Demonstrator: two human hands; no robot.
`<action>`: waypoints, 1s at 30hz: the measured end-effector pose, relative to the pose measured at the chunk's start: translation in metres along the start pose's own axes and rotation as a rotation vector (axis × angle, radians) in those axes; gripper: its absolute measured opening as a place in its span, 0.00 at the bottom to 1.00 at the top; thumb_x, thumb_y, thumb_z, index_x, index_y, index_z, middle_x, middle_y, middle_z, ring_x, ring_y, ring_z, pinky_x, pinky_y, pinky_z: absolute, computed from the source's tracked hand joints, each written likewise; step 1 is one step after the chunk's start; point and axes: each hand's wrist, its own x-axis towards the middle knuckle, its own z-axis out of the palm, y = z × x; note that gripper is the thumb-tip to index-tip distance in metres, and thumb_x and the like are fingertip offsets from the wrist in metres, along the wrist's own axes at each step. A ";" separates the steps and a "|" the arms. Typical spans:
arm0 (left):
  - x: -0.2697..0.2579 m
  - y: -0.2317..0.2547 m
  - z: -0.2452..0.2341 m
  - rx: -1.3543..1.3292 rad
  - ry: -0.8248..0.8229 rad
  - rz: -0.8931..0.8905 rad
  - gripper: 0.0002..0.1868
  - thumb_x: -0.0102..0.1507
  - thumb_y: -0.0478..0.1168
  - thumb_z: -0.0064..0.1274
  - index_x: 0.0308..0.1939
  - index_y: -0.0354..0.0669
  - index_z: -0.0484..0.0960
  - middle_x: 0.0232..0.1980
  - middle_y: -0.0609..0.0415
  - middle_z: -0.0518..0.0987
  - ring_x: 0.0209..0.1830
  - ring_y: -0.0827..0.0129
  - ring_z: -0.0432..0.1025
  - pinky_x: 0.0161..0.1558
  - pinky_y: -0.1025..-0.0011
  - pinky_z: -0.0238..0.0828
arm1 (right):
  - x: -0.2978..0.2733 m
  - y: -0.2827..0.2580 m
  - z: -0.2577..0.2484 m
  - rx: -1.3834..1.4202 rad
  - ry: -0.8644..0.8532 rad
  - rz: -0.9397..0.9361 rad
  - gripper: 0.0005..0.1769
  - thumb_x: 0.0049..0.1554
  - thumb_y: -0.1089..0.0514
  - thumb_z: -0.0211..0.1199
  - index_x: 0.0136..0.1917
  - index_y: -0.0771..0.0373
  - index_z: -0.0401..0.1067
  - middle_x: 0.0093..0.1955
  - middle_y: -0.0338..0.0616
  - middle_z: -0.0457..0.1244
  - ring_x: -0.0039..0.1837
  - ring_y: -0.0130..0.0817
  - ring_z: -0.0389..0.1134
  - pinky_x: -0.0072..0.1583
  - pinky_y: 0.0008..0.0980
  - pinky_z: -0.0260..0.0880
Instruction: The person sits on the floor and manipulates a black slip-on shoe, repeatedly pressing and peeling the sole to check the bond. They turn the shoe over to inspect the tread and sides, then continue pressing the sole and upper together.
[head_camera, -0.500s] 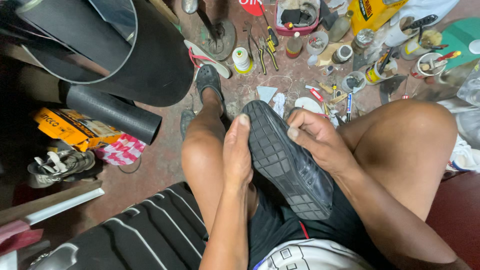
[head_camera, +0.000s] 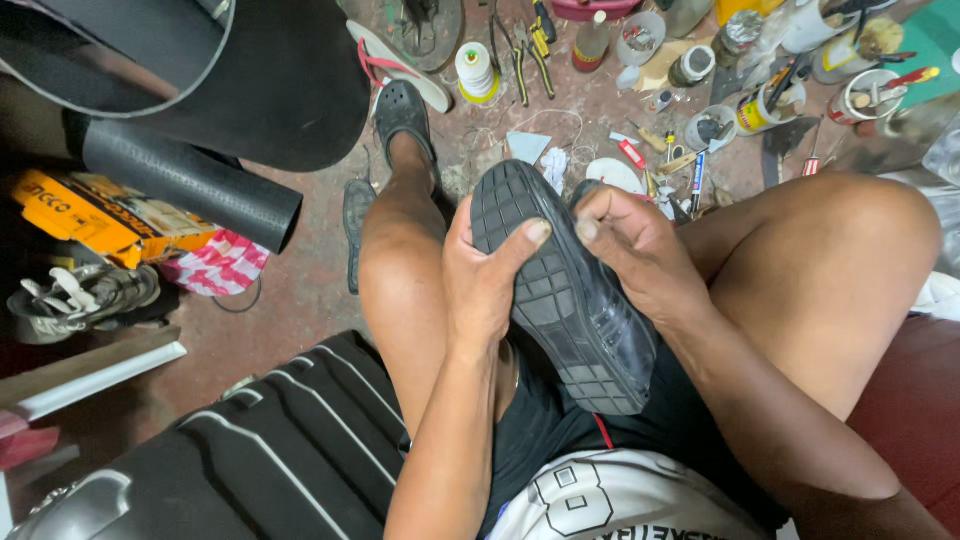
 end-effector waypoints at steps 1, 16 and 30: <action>0.000 -0.001 -0.002 -0.032 0.025 0.005 0.24 0.60 0.33 0.66 0.58 0.33 0.76 0.49 0.54 0.81 0.46 0.73 0.76 0.52 0.73 0.76 | -0.002 0.001 -0.001 -0.065 0.021 0.032 0.09 0.67 0.56 0.58 0.47 0.62 0.66 0.44 0.30 0.59 0.47 0.18 0.57 0.52 0.22 0.59; 0.019 -0.009 -0.012 0.039 0.161 0.114 0.38 0.61 0.36 0.65 0.71 0.33 0.64 0.63 0.47 0.74 0.60 0.66 0.71 0.63 0.68 0.70 | -0.006 0.000 -0.008 0.497 -0.163 0.476 0.26 0.61 0.61 0.62 0.70 0.72 0.67 0.61 0.49 0.69 0.58 0.33 0.72 0.62 0.35 0.72; -0.012 0.000 0.015 0.378 0.131 0.200 0.58 0.56 0.36 0.69 0.83 0.37 0.47 0.73 0.42 0.68 0.71 0.61 0.66 0.73 0.66 0.62 | -0.006 0.007 -0.009 0.453 -0.062 0.368 0.20 0.60 0.62 0.65 0.65 0.70 0.70 0.59 0.47 0.69 0.59 0.32 0.71 0.63 0.35 0.70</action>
